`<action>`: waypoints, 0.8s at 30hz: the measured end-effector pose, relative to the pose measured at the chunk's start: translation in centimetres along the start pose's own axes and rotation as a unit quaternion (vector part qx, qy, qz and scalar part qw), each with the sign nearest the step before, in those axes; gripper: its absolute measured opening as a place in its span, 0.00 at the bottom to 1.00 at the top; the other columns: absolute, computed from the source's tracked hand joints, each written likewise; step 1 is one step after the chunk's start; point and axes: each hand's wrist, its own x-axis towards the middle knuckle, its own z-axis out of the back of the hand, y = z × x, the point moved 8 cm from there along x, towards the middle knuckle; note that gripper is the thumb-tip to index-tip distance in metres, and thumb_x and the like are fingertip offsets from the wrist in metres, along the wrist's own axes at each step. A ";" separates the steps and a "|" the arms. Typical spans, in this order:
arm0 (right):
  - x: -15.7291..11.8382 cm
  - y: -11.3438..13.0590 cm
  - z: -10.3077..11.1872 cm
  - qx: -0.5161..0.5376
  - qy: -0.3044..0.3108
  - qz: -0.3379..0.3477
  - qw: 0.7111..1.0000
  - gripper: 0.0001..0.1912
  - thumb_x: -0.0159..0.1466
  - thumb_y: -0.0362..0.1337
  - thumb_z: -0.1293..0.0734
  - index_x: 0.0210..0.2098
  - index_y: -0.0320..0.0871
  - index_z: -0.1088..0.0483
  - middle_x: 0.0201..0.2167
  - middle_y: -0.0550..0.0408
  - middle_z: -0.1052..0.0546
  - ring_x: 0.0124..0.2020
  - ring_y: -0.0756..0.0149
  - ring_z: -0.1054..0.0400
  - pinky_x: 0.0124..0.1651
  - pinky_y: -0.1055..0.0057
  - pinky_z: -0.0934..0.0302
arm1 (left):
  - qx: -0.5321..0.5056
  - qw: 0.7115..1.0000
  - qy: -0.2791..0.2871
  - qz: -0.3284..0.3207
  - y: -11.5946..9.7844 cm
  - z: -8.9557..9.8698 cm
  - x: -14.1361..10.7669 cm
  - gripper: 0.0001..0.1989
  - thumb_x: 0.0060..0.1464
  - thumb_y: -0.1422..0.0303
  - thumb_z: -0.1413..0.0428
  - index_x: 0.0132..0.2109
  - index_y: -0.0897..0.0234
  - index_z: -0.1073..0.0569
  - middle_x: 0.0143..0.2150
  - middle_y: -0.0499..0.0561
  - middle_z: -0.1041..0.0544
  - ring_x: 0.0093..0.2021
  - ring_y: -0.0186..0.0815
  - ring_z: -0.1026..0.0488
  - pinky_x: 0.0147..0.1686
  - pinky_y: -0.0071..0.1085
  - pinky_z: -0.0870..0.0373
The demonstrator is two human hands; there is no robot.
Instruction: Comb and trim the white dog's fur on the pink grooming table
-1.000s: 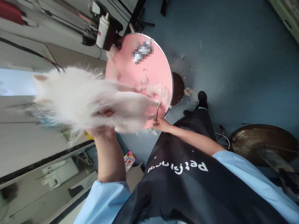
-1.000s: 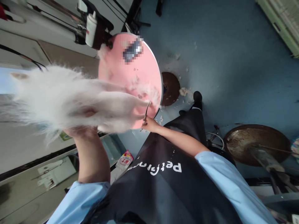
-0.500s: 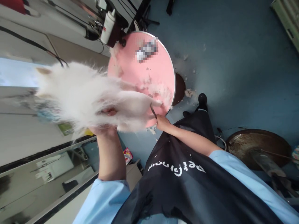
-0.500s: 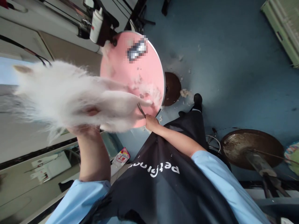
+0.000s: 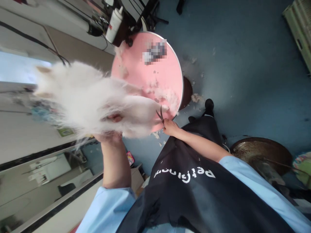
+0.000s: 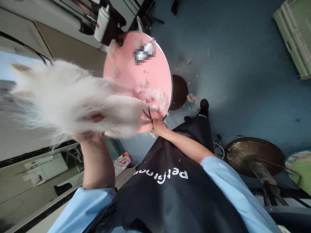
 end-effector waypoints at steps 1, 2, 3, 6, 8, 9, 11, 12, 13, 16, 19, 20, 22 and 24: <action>0.0 -0.3 0.1 -0.006 0.009 -0.009 1.000 0.27 0.63 0.30 0.36 0.61 0.35 0.41 0.50 0.37 0.25 0.49 0.48 0.26 0.47 0.60 0.30 | -0.003 1.000 -0.006 0.001 0.0 0.1 0.0 0.22 0.60 0.49 0.44 0.35 0.65 0.24 0.35 0.49 0.22 0.28 0.29 0.31 0.20 0.21 0.33; -0.1 -0.5 0.2 -0.009 0.016 -0.016 1.000 0.27 0.63 0.28 0.37 0.61 0.36 0.41 0.49 0.38 0.24 0.48 0.48 0.25 0.46 0.60 0.30 | -0.005 1.000 -0.011 0.002 0.0 0.2 0.0 0.22 0.60 0.49 0.45 0.35 0.65 0.24 0.35 0.49 0.22 0.28 0.29 0.31 0.20 0.21 0.34; -0.1 -0.7 0.4 -0.011 0.019 -0.016 1.000 0.26 0.63 0.28 0.37 0.61 0.37 0.40 0.49 0.39 0.24 0.48 0.48 0.25 0.46 0.60 0.30 | -0.007 1.000 -0.014 0.004 0.1 0.3 -0.1 0.22 0.60 0.48 0.45 0.36 0.65 0.24 0.36 0.50 0.22 0.28 0.30 0.32 0.20 0.21 0.34; 0.0 -1.0 1.0 -0.010 0.014 0.000 1.000 0.25 0.63 0.32 0.34 0.59 0.38 0.38 0.53 0.38 0.25 0.51 0.48 0.27 0.47 0.61 0.30 | -0.006 1.000 -0.015 0.006 0.1 0.2 -0.2 0.22 0.62 0.49 0.46 0.37 0.65 0.24 0.38 0.51 0.22 0.30 0.30 0.32 0.21 0.22 0.35; -0.1 -1.3 1.3 -0.017 0.027 0.007 0.999 0.25 0.62 0.30 0.35 0.59 0.37 0.38 0.55 0.38 0.26 0.52 0.50 0.27 0.48 0.63 0.31 | 0.001 1.000 -0.017 0.001 0.0 0.2 -0.3 0.22 0.63 0.49 0.48 0.37 0.64 0.23 0.40 0.51 0.22 0.31 0.30 0.32 0.21 0.22 0.36; -0.1 -1.4 1.4 -0.023 0.037 0.010 0.999 0.27 0.62 0.28 0.36 0.61 0.37 0.39 0.55 0.38 0.26 0.52 0.51 0.27 0.49 0.64 0.31 | 0.004 1.000 -0.019 -0.002 0.0 0.2 -0.4 0.22 0.63 0.49 0.48 0.37 0.64 0.23 0.40 0.52 0.22 0.31 0.30 0.32 0.21 0.22 0.36; -0.3 -1.5 1.8 -0.032 0.050 0.020 0.998 0.32 0.62 0.26 0.36 0.65 0.37 0.43 0.55 0.39 0.26 0.52 0.52 0.27 0.49 0.64 0.31 | 0.004 1.000 -0.022 -0.007 -0.1 0.2 -0.6 0.22 0.64 0.49 0.48 0.37 0.64 0.22 0.39 0.51 0.22 0.30 0.30 0.32 0.21 0.22 0.36; -0.3 -1.5 2.1 -0.034 0.050 0.027 0.998 0.35 0.61 0.28 0.35 0.67 0.37 0.46 0.55 0.39 0.26 0.53 0.51 0.27 0.49 0.63 0.31 | 0.002 1.000 -0.024 -0.007 -0.1 0.2 -0.7 0.22 0.64 0.49 0.48 0.37 0.64 0.22 0.38 0.51 0.22 0.29 0.30 0.32 0.21 0.23 0.36; -0.4 -1.5 2.4 -0.034 0.048 0.034 0.998 0.38 0.61 0.29 0.34 0.69 0.38 0.48 0.55 0.39 0.26 0.53 0.50 0.28 0.50 0.63 0.31 | 0.001 1.000 -0.026 -0.008 -0.1 0.2 -0.8 0.22 0.64 0.50 0.48 0.37 0.64 0.22 0.37 0.50 0.22 0.29 0.30 0.32 0.21 0.23 0.36; -0.5 -1.9 3.1 -0.030 0.058 0.038 0.997 0.47 0.59 0.29 0.32 0.73 0.39 0.56 0.54 0.39 0.25 0.53 0.49 0.27 0.50 0.63 0.31 | -0.003 0.999 -0.034 -0.011 0.0 0.2 -1.0 0.23 0.64 0.49 0.48 0.37 0.64 0.21 0.37 0.50 0.22 0.28 0.30 0.32 0.20 0.23 0.35; -0.5 -2.4 3.4 -0.025 0.084 0.039 0.995 0.50 0.58 0.27 0.32 0.74 0.40 0.60 0.54 0.39 0.24 0.52 0.48 0.27 0.49 0.64 0.32 | -0.010 0.998 -0.054 -0.012 0.0 0.6 -1.1 0.24 0.62 0.47 0.48 0.35 0.63 0.21 0.34 0.51 0.22 0.27 0.31 0.32 0.19 0.24 0.36; -0.5 -2.5 3.4 -0.024 0.090 0.044 0.995 0.49 0.58 0.27 0.32 0.74 0.40 0.59 0.54 0.40 0.25 0.53 0.48 0.27 0.50 0.64 0.32 | -0.012 0.998 -0.062 -0.012 0.1 0.7 -1.1 0.24 0.61 0.47 0.48 0.34 0.63 0.21 0.33 0.51 0.22 0.28 0.31 0.31 0.18 0.23 0.37; -0.4 -2.6 3.4 -0.028 0.099 0.054 0.993 0.47 0.59 0.28 0.33 0.73 0.41 0.57 0.54 0.41 0.24 0.53 0.49 0.28 0.50 0.64 0.33 | -0.015 0.997 -0.072 -0.014 0.1 0.8 -1.1 0.24 0.61 0.47 0.48 0.35 0.63 0.21 0.33 0.52 0.22 0.30 0.33 0.29 0.18 0.23 0.37; -0.4 -2.8 3.1 -0.031 0.104 0.058 0.992 0.43 0.60 0.28 0.34 0.72 0.41 0.53 0.52 0.42 0.24 0.52 0.51 0.27 0.50 0.64 0.33 | -0.017 0.997 -0.079 -0.013 0.1 0.7 -1.2 0.24 0.62 0.47 0.49 0.37 0.64 0.21 0.35 0.53 0.21 0.33 0.34 0.27 0.18 0.23 0.36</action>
